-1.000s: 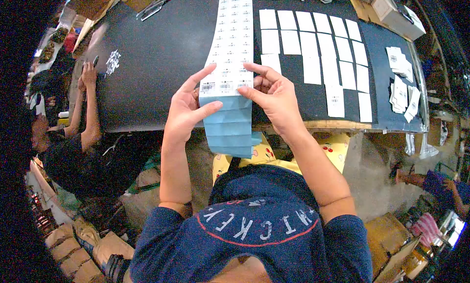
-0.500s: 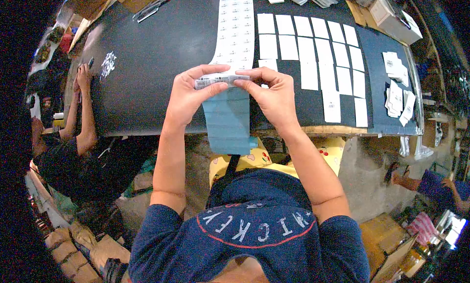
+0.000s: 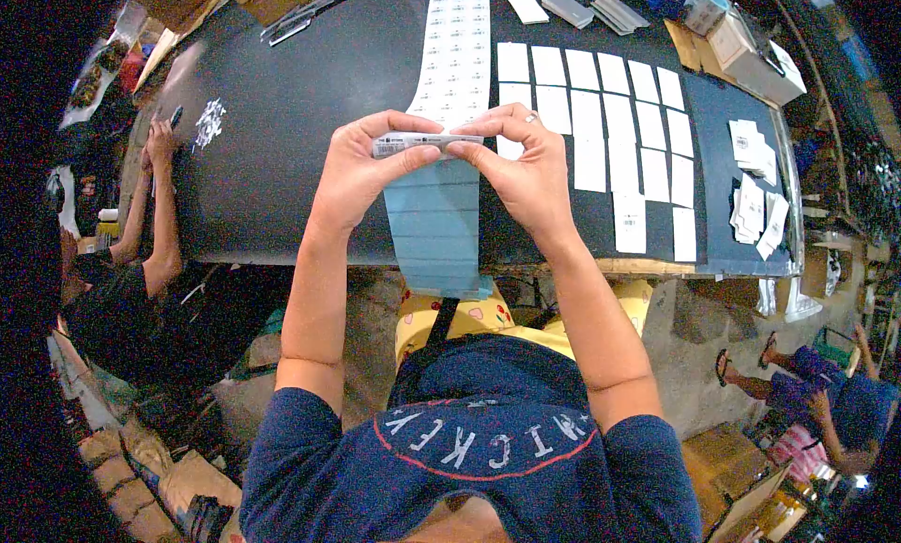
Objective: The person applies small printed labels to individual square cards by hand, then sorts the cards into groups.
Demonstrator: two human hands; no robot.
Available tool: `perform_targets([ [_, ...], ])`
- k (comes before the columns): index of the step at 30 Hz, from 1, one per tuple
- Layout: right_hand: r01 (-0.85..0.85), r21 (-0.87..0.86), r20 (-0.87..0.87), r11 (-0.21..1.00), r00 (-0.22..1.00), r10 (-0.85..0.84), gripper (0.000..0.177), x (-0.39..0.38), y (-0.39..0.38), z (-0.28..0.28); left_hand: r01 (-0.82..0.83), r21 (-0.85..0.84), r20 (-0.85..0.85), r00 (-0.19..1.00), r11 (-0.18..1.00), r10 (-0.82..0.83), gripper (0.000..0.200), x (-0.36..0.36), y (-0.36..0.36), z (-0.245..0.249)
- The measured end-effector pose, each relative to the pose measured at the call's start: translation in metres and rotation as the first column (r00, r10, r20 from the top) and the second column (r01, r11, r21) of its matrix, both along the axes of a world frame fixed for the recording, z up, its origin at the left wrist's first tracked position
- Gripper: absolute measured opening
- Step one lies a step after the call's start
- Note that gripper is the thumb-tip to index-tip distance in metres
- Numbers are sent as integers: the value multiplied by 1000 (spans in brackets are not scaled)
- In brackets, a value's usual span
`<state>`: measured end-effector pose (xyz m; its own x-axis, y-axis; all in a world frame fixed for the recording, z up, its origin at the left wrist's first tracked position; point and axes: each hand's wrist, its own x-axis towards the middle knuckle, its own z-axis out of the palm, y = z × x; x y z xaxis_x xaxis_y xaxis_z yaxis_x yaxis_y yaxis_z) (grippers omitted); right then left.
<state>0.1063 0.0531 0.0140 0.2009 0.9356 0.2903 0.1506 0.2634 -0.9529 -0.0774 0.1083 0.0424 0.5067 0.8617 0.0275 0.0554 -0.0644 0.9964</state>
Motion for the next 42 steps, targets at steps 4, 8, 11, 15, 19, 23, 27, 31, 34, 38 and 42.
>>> perform_targets([
  [4, -22, -45, -31, 999, 999, 21, 9, 1, 4, 0, 2, 10, 12, 1000, 1000, -3, 21, 1, 2, -1],
  [8, -35, -51, -50, 998, 998, 32, 6, 0, 7, 0, -1, -31, 26, 1000, 1000, 1, 21, 1, 3, 2],
  [11, -44, -59, -80, 997, 996, 40, 6, -1, 8, 3, 2, -22, 9, 1000, 1000, -1, 21, 0, 5, 4],
  [15, -66, -67, -83, 996, 995, 60, 6, -1, 9, 6, 1, -11, 3, 1000, 1000, -1, 21, -2, 6, 6],
  [19, -77, -62, -54, 995, 996, 74, 6, 0, 10, 7, 21, -47, 31, 999, 999, -20, 20, -3, 8, 7],
  [23, -75, -69, -51, 995, 996, 72, 6, 0, 10, 7, 23, -31, 37, 999, 999, -22, 21, -4, 9, 2],
  [27, -67, -79, -55, 995, 997, 63, 7, 1, 11, 5, 14, -31, 22, 1000, 999, -13, 26, -5, 11, 2],
  [31, -55, -51, 19, 997, 998, 56, 9, 2, 10, 6, 12, -27, 8, 1000, 1000, -12, 20, -3, 9, 4],
  [34, -57, -80, -1, 995, 998, 57, 10, 1, 8, 13, -17, -33, 50, 999, 999, 18, 20, 1, 8, -3],
  [38, -129, -133, -186, 983, 977, 103, 9, 3, 8, 9, -5, -103, 53, 999, 995, 11, 20, 2, 7, -1],
  [42, -155, -141, -252, 978, 961, 116, 8, 3, 9, 6, -15, -130, 40, 999, 991, 21, 21, 1, 7, -2],
])
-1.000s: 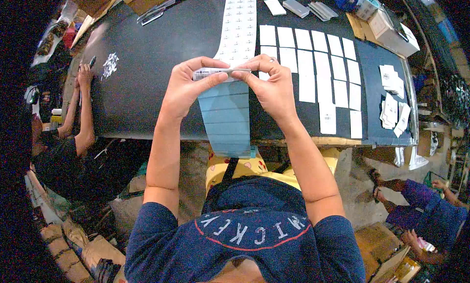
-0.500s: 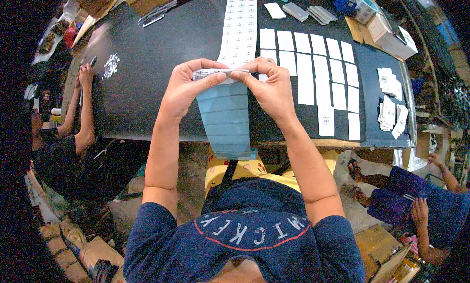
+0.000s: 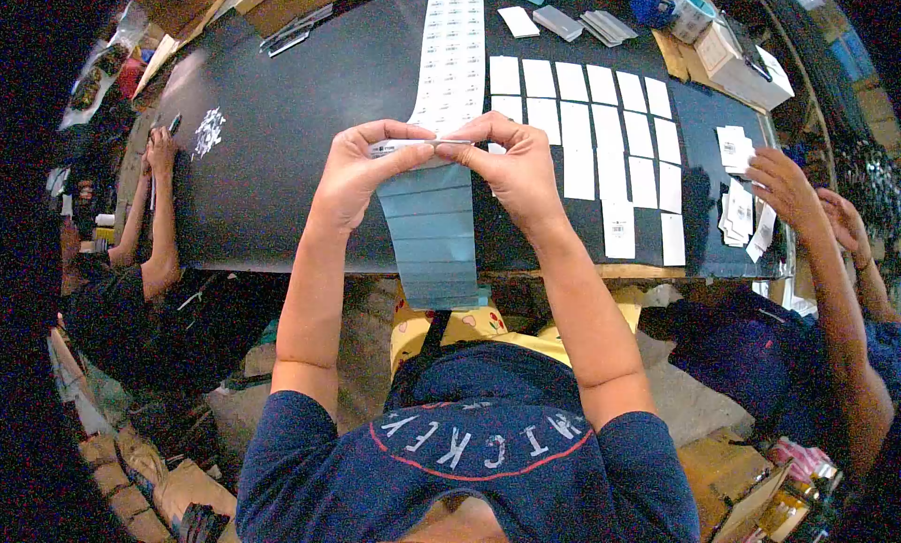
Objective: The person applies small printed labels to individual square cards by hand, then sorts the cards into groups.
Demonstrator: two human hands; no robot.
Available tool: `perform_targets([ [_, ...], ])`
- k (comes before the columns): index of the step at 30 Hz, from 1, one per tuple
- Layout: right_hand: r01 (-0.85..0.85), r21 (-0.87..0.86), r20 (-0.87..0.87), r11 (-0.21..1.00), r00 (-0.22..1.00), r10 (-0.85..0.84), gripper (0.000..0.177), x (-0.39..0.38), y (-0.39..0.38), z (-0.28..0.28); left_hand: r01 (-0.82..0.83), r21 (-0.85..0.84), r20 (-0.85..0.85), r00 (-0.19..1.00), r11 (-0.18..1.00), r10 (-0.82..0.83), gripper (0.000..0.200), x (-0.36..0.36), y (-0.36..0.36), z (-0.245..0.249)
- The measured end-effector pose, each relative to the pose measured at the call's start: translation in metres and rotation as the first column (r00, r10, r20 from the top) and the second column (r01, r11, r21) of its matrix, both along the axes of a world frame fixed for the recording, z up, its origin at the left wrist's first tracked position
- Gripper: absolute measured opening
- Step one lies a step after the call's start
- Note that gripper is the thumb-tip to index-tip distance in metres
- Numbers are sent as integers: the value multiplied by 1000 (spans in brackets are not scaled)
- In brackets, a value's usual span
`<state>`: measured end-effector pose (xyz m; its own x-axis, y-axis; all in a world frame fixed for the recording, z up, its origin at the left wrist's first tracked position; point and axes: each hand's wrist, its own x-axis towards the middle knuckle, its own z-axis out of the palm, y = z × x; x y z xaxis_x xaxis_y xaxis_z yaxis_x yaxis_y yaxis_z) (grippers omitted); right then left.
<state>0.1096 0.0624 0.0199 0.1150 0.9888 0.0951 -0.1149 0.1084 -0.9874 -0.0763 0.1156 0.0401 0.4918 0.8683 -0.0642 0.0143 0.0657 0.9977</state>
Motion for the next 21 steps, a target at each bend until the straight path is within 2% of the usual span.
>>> perform_targets([
  [9, -16, 23, 99, 1000, 995, 13, 9, 2, 2, 1, 5, -19, 52, 999, 1000, -4, 23, -2, 1, -1],
  [12, -5, 116, 135, 993, 991, -11, 15, 1, 4, 4, -3, -41, 38, 999, 999, 5, 23, -3, 1, 1],
  [14, 32, 267, 372, 963, 919, -133, 22, 2, 3, 17, -6, -57, 38, 999, 998, 8, 23, -3, 1, 1],
  [15, 31, 266, 372, 964, 919, -132, 22, 3, 2, 22, -8, -50, 27, 1000, 999, 10, 23, -3, 1, 2],
  [17, -45, 364, 545, 930, 821, -174, 22, 6, 0, 29, -9, -45, 16, 1000, 999, 10, 23, -2, 0, 1],
  [21, -140, 396, 662, 907, 729, -176, 14, 7, 3, 38, -5, -31, 27, 1000, 1000, 5, 22, -1, -1, 4],
])
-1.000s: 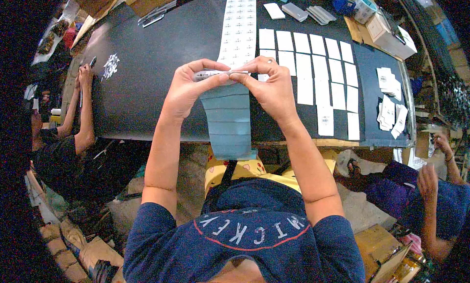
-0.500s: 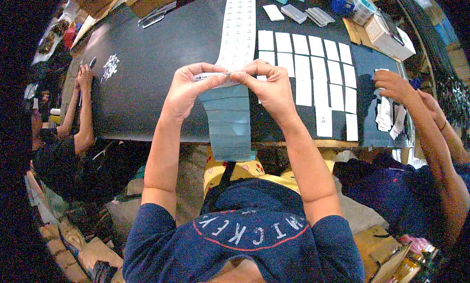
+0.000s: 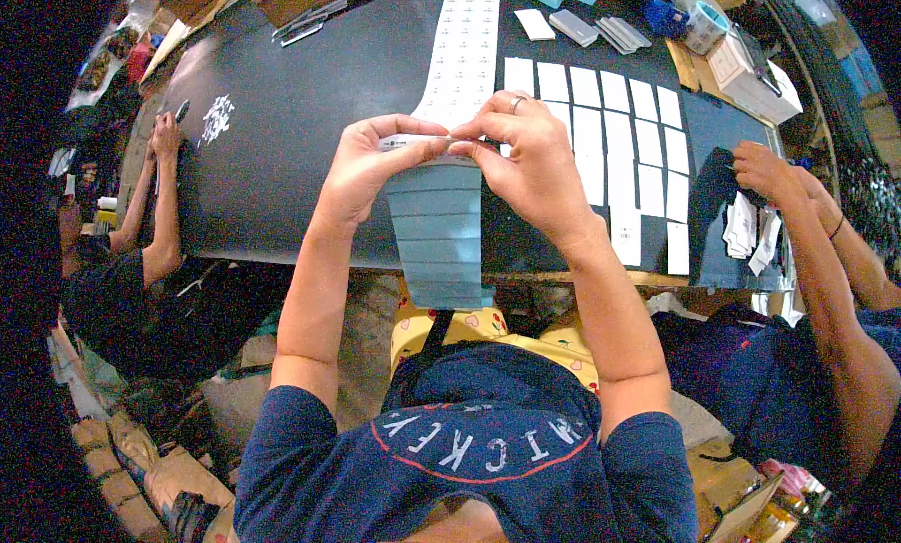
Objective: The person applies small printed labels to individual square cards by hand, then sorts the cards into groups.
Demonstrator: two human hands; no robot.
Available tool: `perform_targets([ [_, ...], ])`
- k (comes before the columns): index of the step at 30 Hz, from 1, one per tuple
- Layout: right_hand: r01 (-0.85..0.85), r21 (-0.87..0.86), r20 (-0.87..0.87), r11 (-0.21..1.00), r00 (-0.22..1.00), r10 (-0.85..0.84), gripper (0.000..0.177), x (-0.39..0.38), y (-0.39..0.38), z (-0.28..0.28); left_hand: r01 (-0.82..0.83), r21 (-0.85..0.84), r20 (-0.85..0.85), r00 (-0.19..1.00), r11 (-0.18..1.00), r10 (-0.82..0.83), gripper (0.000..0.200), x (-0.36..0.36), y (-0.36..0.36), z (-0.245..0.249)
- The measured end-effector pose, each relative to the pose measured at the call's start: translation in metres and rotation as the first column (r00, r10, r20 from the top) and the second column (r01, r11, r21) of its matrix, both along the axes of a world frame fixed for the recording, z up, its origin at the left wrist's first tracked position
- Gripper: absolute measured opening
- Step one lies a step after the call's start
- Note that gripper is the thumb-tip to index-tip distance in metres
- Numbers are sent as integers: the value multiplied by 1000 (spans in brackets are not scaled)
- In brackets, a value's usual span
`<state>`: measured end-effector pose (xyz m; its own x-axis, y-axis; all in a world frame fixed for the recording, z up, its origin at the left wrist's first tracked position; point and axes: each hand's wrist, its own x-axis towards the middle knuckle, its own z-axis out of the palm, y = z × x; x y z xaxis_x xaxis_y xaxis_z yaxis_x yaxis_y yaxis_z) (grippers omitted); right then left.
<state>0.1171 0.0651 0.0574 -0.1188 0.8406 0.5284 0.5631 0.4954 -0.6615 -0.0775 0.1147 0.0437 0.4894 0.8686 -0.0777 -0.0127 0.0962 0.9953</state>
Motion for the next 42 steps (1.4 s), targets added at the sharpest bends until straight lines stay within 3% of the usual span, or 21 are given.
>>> perform_targets([
  [11, 40, 58, 38, 998, 998, -43, 11, -5, -3, 0, -35, -10, 48, 998, 999, 36, 21, 1, -2, -6],
  [18, 52, 106, -17, 993, 999, -50, 16, -7, -4, -12, -12, -135, 105, 994, 991, 26, 21, -2, 1, -5],
  [20, 29, 277, 112, 960, 992, -62, 18, -5, -4, -14, -12, -175, 119, 992, 984, 33, 21, -1, -1, -2],
  [23, -20, 366, 218, 931, 974, -65, 22, -5, -3, -13, -38, -202, 105, 993, 979, 61, 23, -1, -2, -1],
  [42, -11, 545, 264, 838, 951, -159, 29, -4, -3, -32, -21, -200, 124, 991, 980, 47, 26, 2, -4, -4],
])
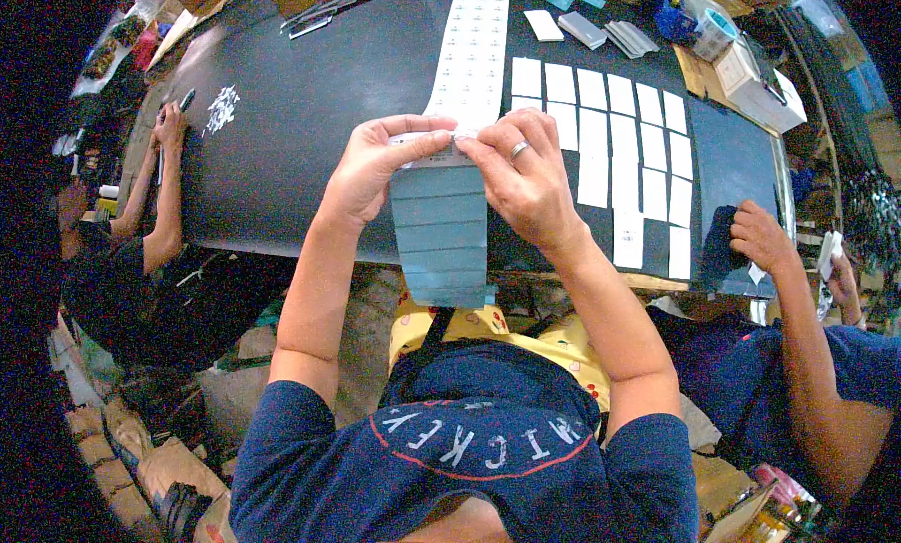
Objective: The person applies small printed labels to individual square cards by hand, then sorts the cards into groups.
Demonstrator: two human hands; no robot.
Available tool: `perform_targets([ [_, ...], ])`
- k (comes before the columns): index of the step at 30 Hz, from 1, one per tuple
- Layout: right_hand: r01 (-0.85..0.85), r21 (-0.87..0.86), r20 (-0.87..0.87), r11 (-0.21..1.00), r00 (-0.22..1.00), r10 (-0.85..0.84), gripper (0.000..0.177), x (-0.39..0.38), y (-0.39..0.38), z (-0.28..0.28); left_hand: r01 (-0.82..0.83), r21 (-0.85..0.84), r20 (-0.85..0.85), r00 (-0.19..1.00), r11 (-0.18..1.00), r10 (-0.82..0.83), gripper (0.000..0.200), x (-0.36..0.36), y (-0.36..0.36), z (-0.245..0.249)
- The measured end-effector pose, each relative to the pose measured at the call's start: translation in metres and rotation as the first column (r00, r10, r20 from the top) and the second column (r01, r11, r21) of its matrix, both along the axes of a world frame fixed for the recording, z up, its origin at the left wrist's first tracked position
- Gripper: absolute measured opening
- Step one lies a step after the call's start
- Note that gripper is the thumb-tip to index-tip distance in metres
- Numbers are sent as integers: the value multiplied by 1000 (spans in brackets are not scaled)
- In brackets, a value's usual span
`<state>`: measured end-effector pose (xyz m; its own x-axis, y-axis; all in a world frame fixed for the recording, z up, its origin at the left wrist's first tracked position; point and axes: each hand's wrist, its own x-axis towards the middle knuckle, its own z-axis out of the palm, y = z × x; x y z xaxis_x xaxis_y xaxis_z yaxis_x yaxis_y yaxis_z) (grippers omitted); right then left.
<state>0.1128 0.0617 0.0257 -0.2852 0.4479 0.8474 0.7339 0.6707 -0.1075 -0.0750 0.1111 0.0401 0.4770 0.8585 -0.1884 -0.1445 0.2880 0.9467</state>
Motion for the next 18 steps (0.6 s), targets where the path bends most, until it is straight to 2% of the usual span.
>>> perform_targets([
  [6, 23, -34, 33, 999, 999, -22, 28, 0, -3, 1, -9, 42, -37, 999, 999, 10, 25, 1, 2, -2],
  [9, 32, -23, -5, 999, 999, -32, 29, 1, -4, 6, -18, 65, -41, 999, 998, 21, 24, 1, 5, -6],
  [11, 147, -149, -73, 978, 985, -159, 34, -1, -7, 14, -21, 79, -42, 999, 997, 25, 24, 1, 6, -6],
  [12, 147, -150, -73, 978, 985, -159, 34, -1, -7, 17, -12, 59, -32, 999, 998, 14, 25, 1, 6, -5],
  [14, 82, -265, -197, 961, 971, -137, 40, -2, -7, 21, -2, 39, -23, 1000, 999, 3, 25, 1, 6, -4],
  [18, 15, -394, -194, 919, 976, -99, 34, 6, 0, 24, 12, 68, -52, 999, 998, -9, 26, 1, 4, -5],
])
